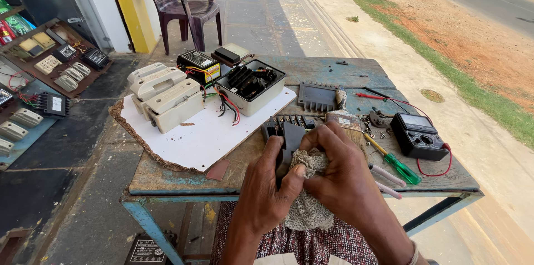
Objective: The person uses a screwdriver to tighten or loosen screws on an electrical terminal block, then brushes and wipes it with a cloth.
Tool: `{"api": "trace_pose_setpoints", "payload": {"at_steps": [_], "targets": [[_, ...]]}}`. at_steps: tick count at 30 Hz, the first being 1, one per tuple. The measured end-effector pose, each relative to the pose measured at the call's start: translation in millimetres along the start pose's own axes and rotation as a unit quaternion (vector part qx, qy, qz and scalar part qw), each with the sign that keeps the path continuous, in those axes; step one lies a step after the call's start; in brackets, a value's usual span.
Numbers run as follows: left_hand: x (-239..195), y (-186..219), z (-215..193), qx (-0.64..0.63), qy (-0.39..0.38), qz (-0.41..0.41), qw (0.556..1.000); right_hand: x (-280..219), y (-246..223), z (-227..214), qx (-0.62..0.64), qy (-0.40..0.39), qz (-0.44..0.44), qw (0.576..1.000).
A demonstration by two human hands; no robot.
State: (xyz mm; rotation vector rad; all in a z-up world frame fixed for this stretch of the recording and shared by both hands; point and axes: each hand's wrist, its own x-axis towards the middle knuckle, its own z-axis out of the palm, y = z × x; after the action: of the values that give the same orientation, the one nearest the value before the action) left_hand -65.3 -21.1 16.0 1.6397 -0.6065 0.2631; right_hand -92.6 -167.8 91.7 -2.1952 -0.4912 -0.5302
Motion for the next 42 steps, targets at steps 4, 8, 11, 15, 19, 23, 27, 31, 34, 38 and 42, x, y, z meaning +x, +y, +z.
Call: {"api": "trace_pose_setpoints", "payload": {"at_steps": [4, 8, 11, 15, 19, 23, 27, 31, 34, 38, 42], "targets": [[-2, 0, -7, 0.010, -0.014, -0.004, 1.000, -2, 3, 8, 0.067, 0.027, -0.012, 0.997], [-3, 0, -5, -0.004, 0.016, 0.036, 0.999, -10, 4, 5, 0.019, 0.007, -0.018, 1.000], [0, -1, 2, 0.022, 0.052, -0.037, 0.998, -10, 0, -3, -0.020, -0.012, 0.036, 0.999], [-1, -11, 8, -0.129, 0.024, -0.061, 0.989, -11, -4, -3, -0.015, 0.022, -0.004, 1.000], [1, -23, 11, -0.175, 0.050, -0.079, 0.980, -22, 13, -8, 0.043, -0.078, 0.100, 0.991], [3, -35, 11, -0.138, 0.083, -0.103, 0.982, -31, 72, -41, 0.170, -0.046, 0.043, 0.983], [-1, -44, 13, -0.133, 0.083, -0.140, 0.978, -29, 155, -80, -0.165, 0.099, 0.238, 0.952], [3, -51, 20, -0.164, 0.069, -0.115, 0.977, -35, 222, -82, -0.390, -0.058, 0.330, 0.858], [1, -59, 25, -0.241, 0.081, -0.137, 0.957, -42, 252, -71, -0.417, -0.100, 0.335, 0.839], [0, -67, 23, -0.327, 0.070, -0.120, 0.935, -46, 259, -79, -0.372, -0.067, 0.346, 0.858], [-1, -74, 18, -0.307, 0.105, -0.128, 0.937, -52, 242, -95, -0.311, 0.000, 0.337, 0.889]]}}
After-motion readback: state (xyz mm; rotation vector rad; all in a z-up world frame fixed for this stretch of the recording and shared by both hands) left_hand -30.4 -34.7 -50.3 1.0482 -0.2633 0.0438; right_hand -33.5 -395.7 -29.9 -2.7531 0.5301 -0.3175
